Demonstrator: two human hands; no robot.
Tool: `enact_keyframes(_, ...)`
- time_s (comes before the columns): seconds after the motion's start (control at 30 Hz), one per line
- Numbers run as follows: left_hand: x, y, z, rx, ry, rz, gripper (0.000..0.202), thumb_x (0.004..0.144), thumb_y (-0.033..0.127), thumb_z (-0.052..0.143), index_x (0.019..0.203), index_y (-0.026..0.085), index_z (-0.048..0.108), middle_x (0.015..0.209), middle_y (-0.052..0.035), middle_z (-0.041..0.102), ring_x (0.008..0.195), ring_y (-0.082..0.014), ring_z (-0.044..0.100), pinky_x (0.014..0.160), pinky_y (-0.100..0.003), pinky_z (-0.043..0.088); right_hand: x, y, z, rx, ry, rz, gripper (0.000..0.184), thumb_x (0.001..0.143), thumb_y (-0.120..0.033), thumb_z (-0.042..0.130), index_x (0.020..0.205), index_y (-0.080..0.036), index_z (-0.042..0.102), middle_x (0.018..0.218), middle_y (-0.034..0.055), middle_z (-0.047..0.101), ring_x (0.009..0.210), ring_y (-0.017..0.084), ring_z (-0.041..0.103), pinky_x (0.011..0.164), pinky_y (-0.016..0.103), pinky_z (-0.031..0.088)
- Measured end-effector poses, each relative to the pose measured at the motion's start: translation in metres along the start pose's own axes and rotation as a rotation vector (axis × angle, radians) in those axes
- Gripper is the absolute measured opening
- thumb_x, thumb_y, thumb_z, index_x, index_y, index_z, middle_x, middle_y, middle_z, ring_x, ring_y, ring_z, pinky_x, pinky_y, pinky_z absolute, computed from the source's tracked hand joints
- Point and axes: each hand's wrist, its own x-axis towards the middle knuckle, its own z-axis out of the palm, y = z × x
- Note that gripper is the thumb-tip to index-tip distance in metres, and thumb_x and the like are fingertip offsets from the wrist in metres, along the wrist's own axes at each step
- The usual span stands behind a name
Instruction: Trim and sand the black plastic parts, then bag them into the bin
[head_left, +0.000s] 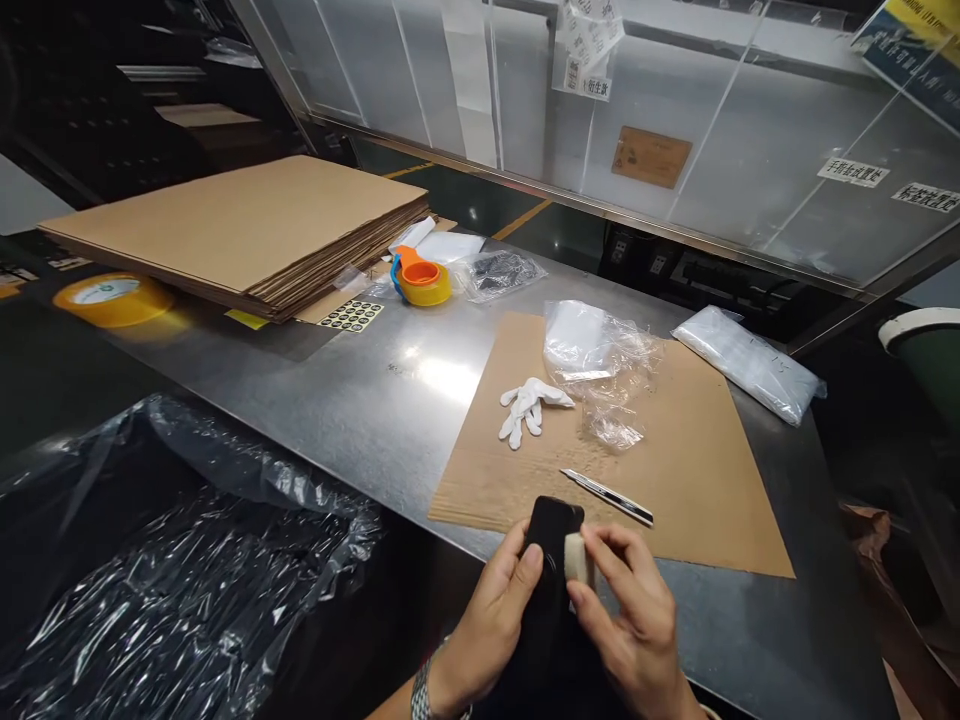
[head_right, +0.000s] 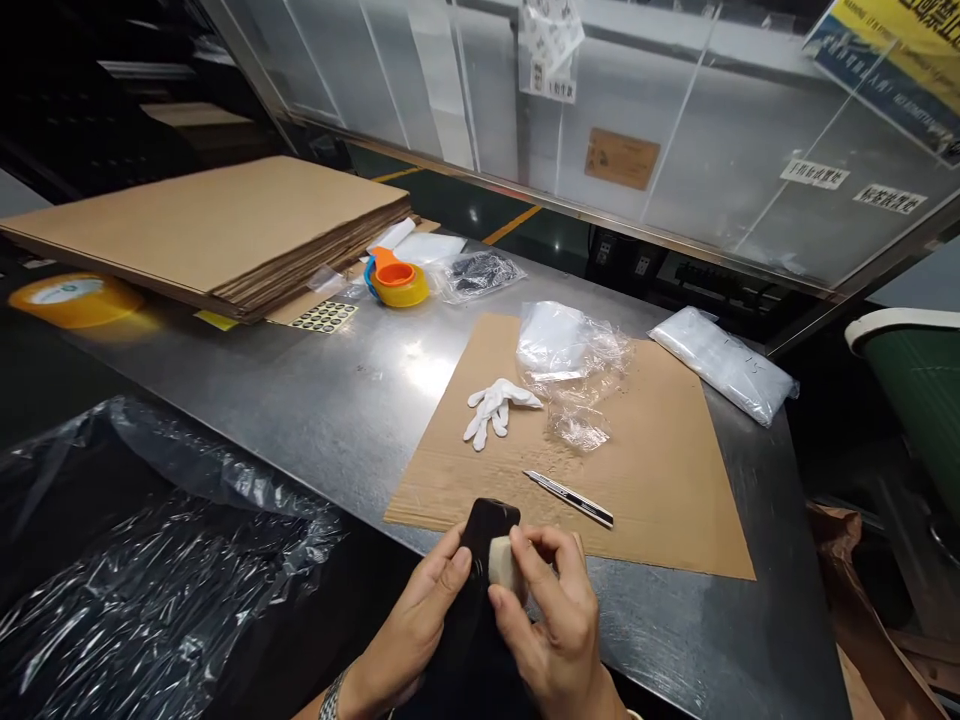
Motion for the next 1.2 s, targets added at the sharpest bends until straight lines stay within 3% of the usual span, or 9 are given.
enact_keyframes(0.1, 0.005, 0.005, 0.001, -0.313, 0.142, -0.194, 0.035, 0.076, 0.041, 0.063, 0.102, 0.018, 0.06, 0.091, -0.0038, 0.069, 0.086, -0.0193, 0.064, 0.075, -0.029, 0.05, -0.018, 0.0, 0.015, 0.061, -0.063, -0.107, 0.047, 0.085, -0.019, 0.049, 0.132, -0.02, 0.043, 0.099, 0.0111, 0.052, 0.085, 0.021, 0.053, 0.066, 0.034, 0.051)
enact_keyframes(0.17, 0.008, 0.011, 0.0, -0.452, 0.113, -0.282, 0.029, 0.074, 0.036, 0.066, 0.094, 0.016, 0.061, 0.076, -0.0015, 0.068, 0.069, -0.0153, 0.065, 0.067, -0.026, 0.05, -0.031, 0.001, 0.021, 0.073, -0.092, -0.17, 0.046, 0.087, -0.025, 0.048, 0.132, -0.021, 0.043, 0.094, 0.0101, 0.053, 0.078, 0.019, 0.053, 0.059, 0.031, 0.051)
enact_keyframes(0.33, 0.005, 0.013, 0.005, -0.485, -0.189, -0.223, 0.036, 0.079, 0.031, 0.062, 0.111, 0.016, 0.055, 0.107, -0.0113, 0.064, 0.094, -0.023, 0.063, 0.081, -0.034, 0.049, -0.022, 0.008, 0.011, -0.033, -0.02, -0.101, 0.051, 0.084, -0.015, 0.049, 0.134, -0.021, 0.041, 0.105, 0.0131, 0.053, 0.092, 0.023, 0.054, 0.071, 0.039, 0.051)
enact_keyframes(0.5, -0.009, 0.002, 0.0, -0.246, -0.24, -0.041, 0.064, 0.077, 0.023, 0.064, 0.133, 0.029, 0.035, 0.135, -0.0068, 0.046, 0.114, -0.0199, 0.05, 0.093, -0.03, 0.041, 0.003, 0.014, -0.002, -0.154, -0.036, -0.058, 0.056, 0.082, -0.008, 0.052, 0.134, -0.022, 0.04, 0.107, 0.0124, 0.05, 0.095, 0.023, 0.051, 0.075, 0.04, 0.049)
enact_keyframes(0.63, -0.016, -0.002, -0.007, -0.126, -0.408, -0.104, 0.085, 0.074, 0.017, 0.062, 0.142, 0.032, 0.013, 0.13, -0.0096, 0.048, 0.081, -0.0132, 0.058, 0.07, -0.028, 0.048, 0.008, 0.017, -0.006, -0.164, -0.174, -0.141, 0.057, 0.082, -0.007, 0.053, 0.135, -0.02, 0.039, 0.106, 0.0127, 0.049, 0.094, 0.023, 0.049, 0.076, 0.04, 0.048)
enact_keyframes(0.73, -0.017, -0.003, -0.006, -0.131, -0.423, -0.147, 0.083, 0.07, 0.014, 0.058, 0.142, 0.026, 0.017, 0.111, -0.0092, 0.06, 0.067, -0.0117, 0.057, 0.061, -0.027, 0.047, 0.011, 0.016, -0.008, -0.178, -0.172, -0.112, 0.054, 0.083, -0.008, 0.05, 0.134, -0.02, 0.038, 0.107, 0.0126, 0.047, 0.096, 0.023, 0.047, 0.077, 0.042, 0.047)
enact_keyframes(0.83, -0.015, -0.002, -0.005, -0.064, -0.361, -0.1, 0.079, 0.069, 0.012, 0.055, 0.141, 0.027, 0.025, 0.127, -0.0094, 0.052, 0.09, -0.019, 0.059, 0.08, -0.035, 0.047, 0.014, 0.012, -0.008, -0.127, -0.261, -0.156, 0.055, 0.083, -0.01, 0.051, 0.135, -0.02, 0.036, 0.106, 0.0117, 0.046, 0.095, 0.023, 0.047, 0.077, 0.041, 0.048)
enact_keyframes(0.97, -0.011, -0.003, -0.006, 0.059, -0.394, 0.011, 0.077, 0.07, 0.009, 0.055, 0.14, 0.025, 0.027, 0.145, -0.0065, 0.033, 0.134, -0.0254, 0.025, 0.109, -0.042, 0.02, 0.016, 0.01, -0.007, -0.196, -0.254, -0.155, 0.052, 0.083, -0.011, 0.051, 0.133, -0.019, 0.039, 0.103, 0.0114, 0.045, 0.092, 0.022, 0.047, 0.075, 0.04, 0.048)
enact_keyframes(1.2, -0.008, -0.02, 0.0, 0.178, -0.217, 0.097, 0.06, 0.073, 0.015, 0.06, 0.131, 0.019, 0.044, 0.13, -0.0108, 0.048, 0.128, -0.0276, 0.034, 0.109, -0.042, 0.021, 0.022, 0.003, -0.009, -0.294, -0.486, -0.082, 0.036, 0.084, -0.014, 0.05, 0.119, -0.014, 0.053, 0.097, 0.013, 0.05, 0.086, 0.022, 0.047, 0.069, 0.036, 0.05)
